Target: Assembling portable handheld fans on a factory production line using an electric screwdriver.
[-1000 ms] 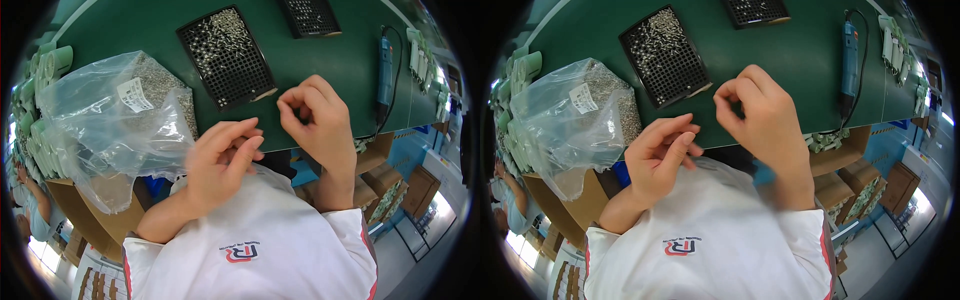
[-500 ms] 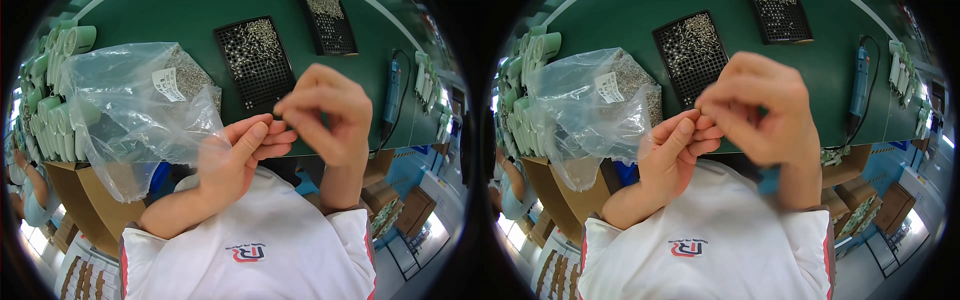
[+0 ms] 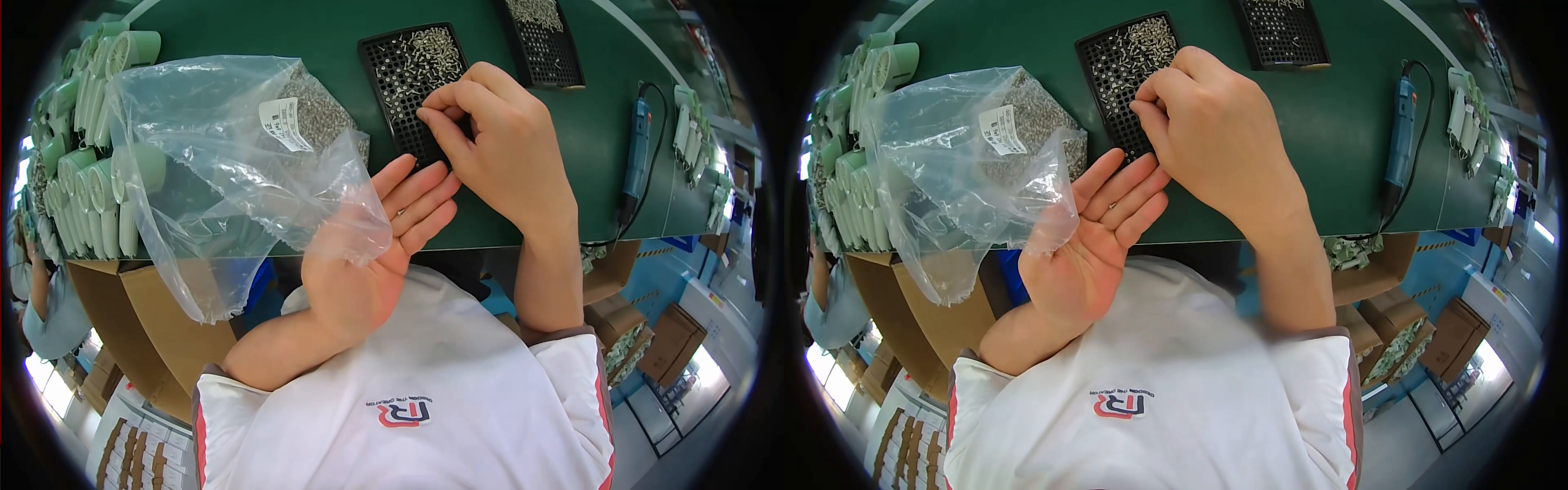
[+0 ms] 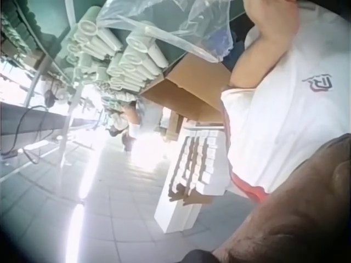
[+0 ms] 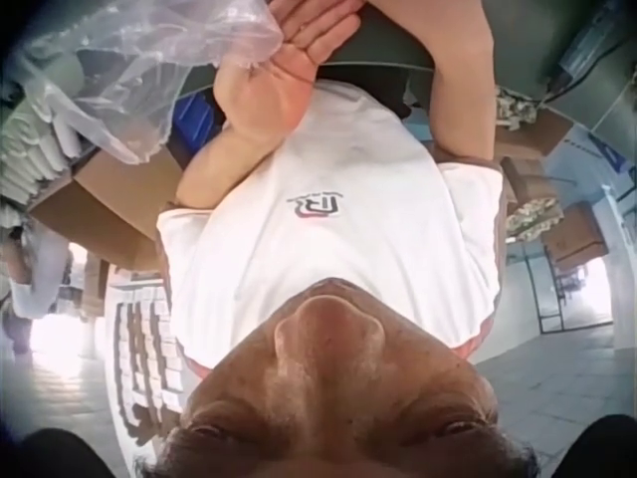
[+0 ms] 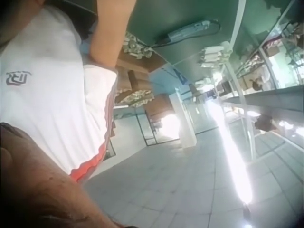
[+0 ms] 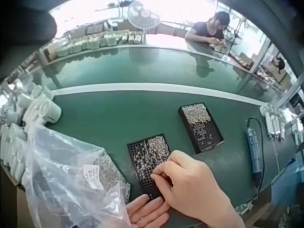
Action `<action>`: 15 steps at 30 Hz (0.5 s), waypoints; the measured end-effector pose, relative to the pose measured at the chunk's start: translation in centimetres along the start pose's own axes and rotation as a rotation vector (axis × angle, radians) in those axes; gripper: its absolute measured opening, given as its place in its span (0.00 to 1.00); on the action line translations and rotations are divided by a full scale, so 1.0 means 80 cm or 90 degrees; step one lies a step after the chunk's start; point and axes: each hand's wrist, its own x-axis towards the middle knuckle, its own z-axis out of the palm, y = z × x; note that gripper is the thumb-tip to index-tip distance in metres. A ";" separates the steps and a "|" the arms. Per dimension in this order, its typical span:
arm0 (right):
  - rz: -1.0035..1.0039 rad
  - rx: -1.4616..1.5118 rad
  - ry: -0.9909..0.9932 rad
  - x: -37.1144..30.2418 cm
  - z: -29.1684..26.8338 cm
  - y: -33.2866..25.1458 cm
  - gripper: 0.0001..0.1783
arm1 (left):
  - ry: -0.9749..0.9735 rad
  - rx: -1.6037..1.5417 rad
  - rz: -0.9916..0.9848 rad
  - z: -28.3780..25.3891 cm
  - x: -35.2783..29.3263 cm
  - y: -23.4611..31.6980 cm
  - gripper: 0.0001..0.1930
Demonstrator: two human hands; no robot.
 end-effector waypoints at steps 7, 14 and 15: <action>-0.008 -0.028 -0.016 0.000 -0.002 -0.001 0.05 | -0.042 -0.022 -0.004 -0.007 -0.003 0.003 0.37; -0.056 0.209 -0.070 -0.050 -0.048 -0.049 0.11 | -0.112 -0.077 -0.043 -0.021 -0.005 0.004 0.37; -0.055 0.208 -0.071 -0.057 -0.044 -0.048 0.11 | -0.154 -0.096 -0.057 -0.025 -0.004 0.004 0.38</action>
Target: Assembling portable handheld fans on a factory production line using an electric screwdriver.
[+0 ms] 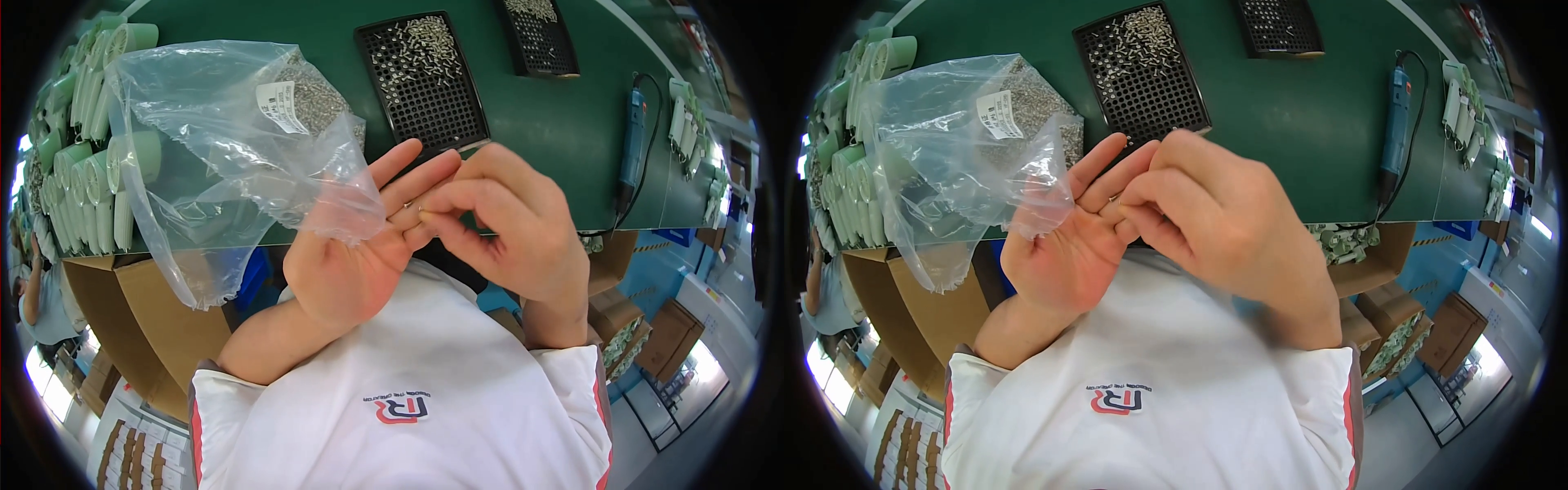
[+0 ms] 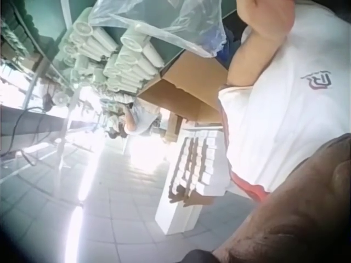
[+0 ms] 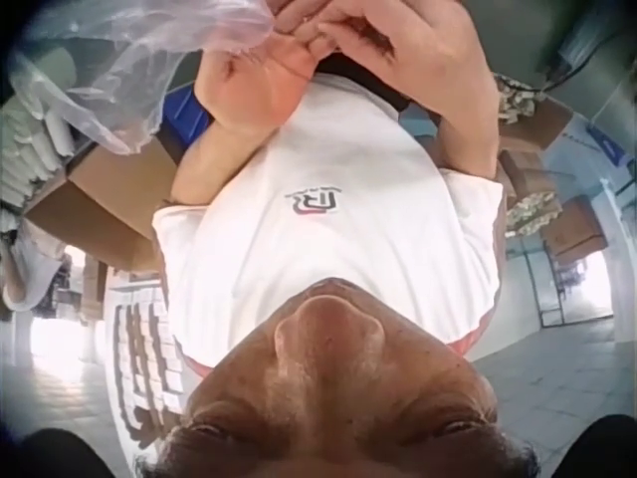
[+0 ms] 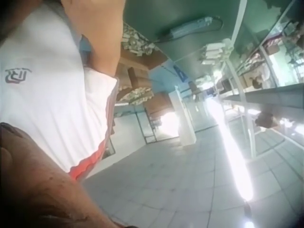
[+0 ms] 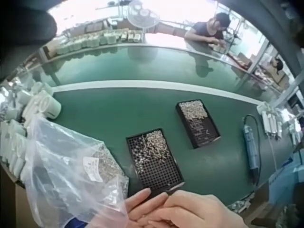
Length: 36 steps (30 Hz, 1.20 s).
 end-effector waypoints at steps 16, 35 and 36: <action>-0.059 -0.084 0.068 -0.031 -0.006 -0.020 0.16 | -0.110 -0.005 -0.074 -0.004 0.004 -0.006 0.41; -0.057 -0.081 0.163 -0.067 -0.005 -0.020 0.16 | -0.115 0.066 -0.061 0.000 0.004 -0.019 0.33; -0.052 -0.080 0.168 -0.067 -0.004 -0.020 0.16 | -0.127 0.071 -0.060 -0.001 0.005 -0.020 0.34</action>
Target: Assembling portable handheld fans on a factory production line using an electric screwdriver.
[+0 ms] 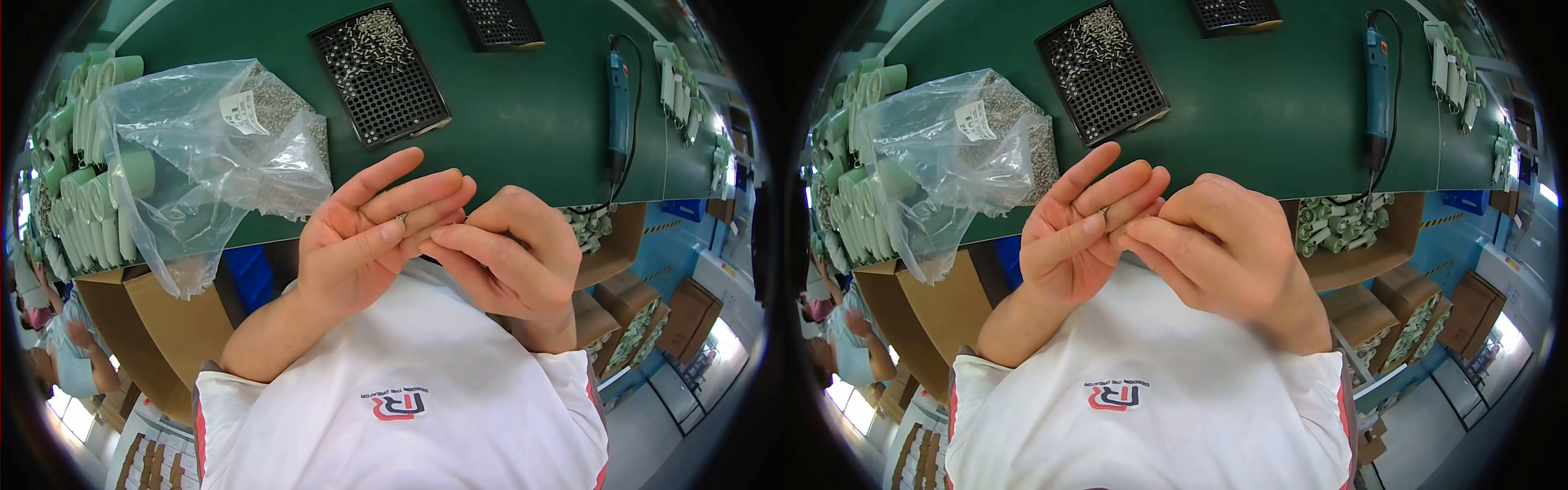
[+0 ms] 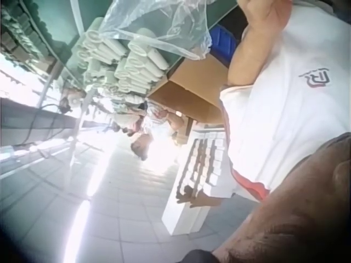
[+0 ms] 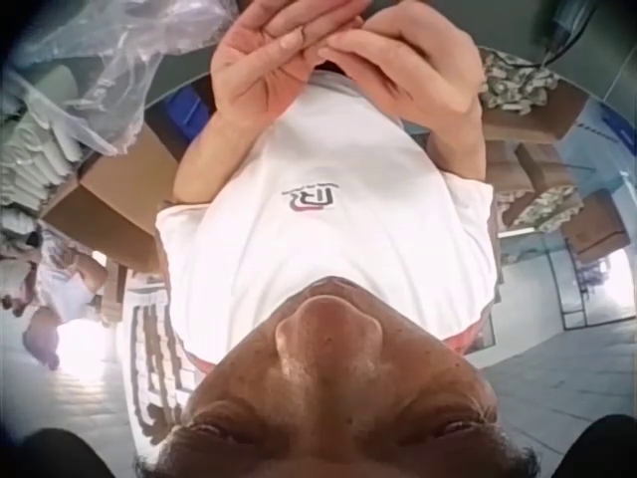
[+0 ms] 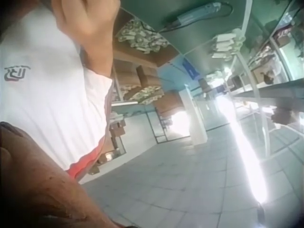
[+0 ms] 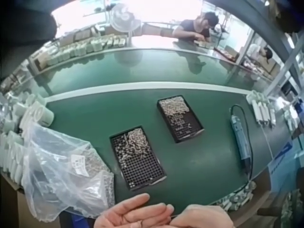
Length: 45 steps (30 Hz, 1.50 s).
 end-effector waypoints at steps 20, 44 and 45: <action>0.011 -0.031 -0.077 -0.017 0.002 -0.002 0.23 | -0.014 0.127 0.044 0.007 0.000 -0.008 0.30; -0.070 -0.099 -0.039 -0.025 0.009 -0.005 0.22 | -0.059 0.240 0.082 0.008 -0.003 -0.010 0.33; -0.066 -0.095 -0.039 -0.025 0.009 -0.006 0.21 | -0.052 0.226 0.077 0.009 -0.003 -0.010 0.33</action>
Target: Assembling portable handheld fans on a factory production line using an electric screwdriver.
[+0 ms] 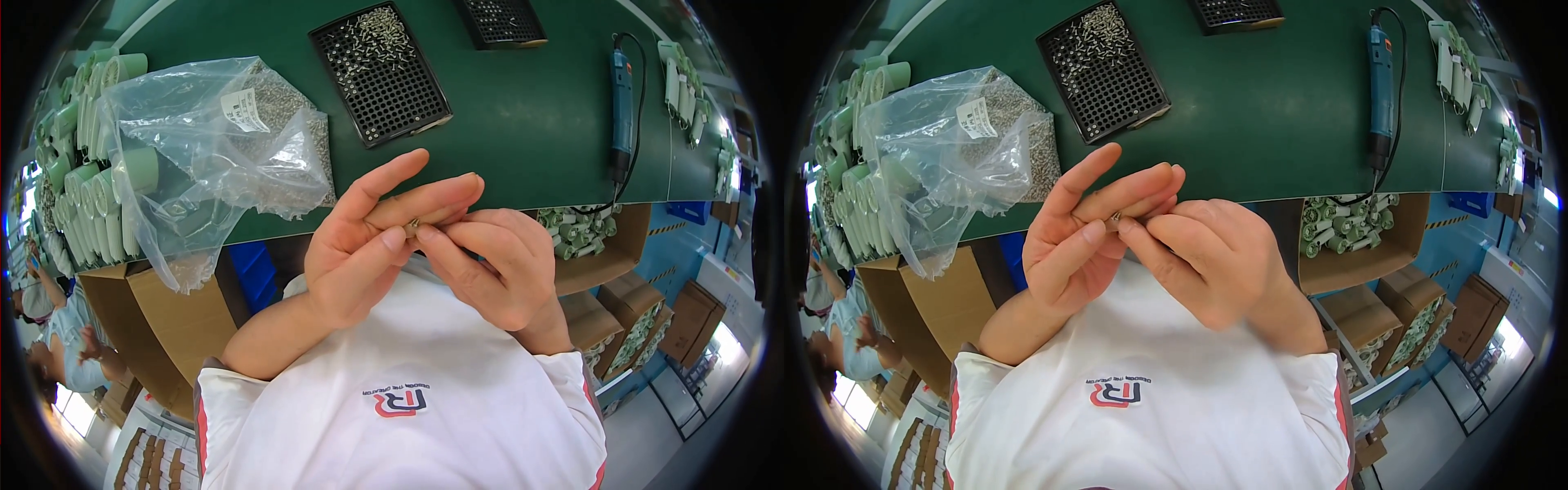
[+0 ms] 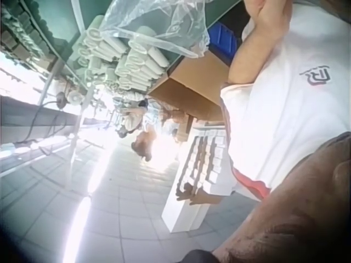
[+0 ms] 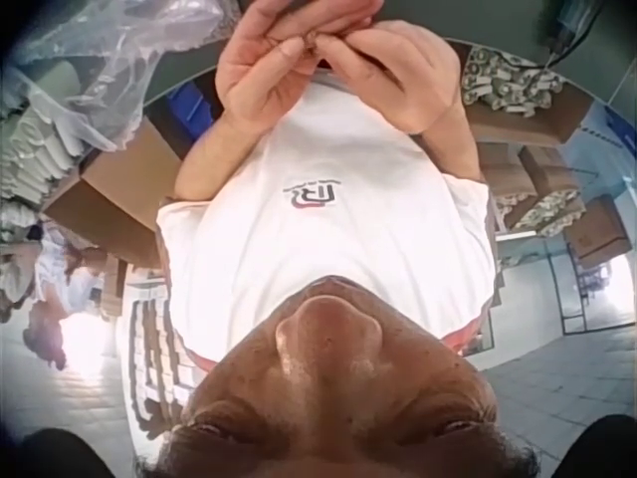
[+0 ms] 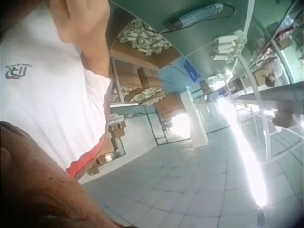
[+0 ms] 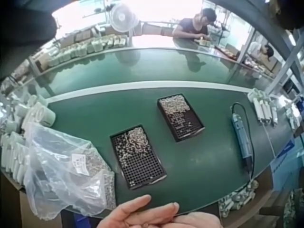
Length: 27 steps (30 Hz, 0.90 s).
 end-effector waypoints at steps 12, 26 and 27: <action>-0.001 -0.002 0.013 -0.002 0.006 0.000 0.19 | -0.005 0.046 0.018 -0.002 0.002 -0.002 0.34; 0.020 0.026 0.006 -0.002 0.006 0.002 0.22 | 0.136 -0.136 -0.093 0.013 0.006 0.009 0.35; 0.023 0.033 0.004 -0.002 0.006 0.002 0.22 | 0.152 -0.152 -0.100 0.013 0.007 0.009 0.35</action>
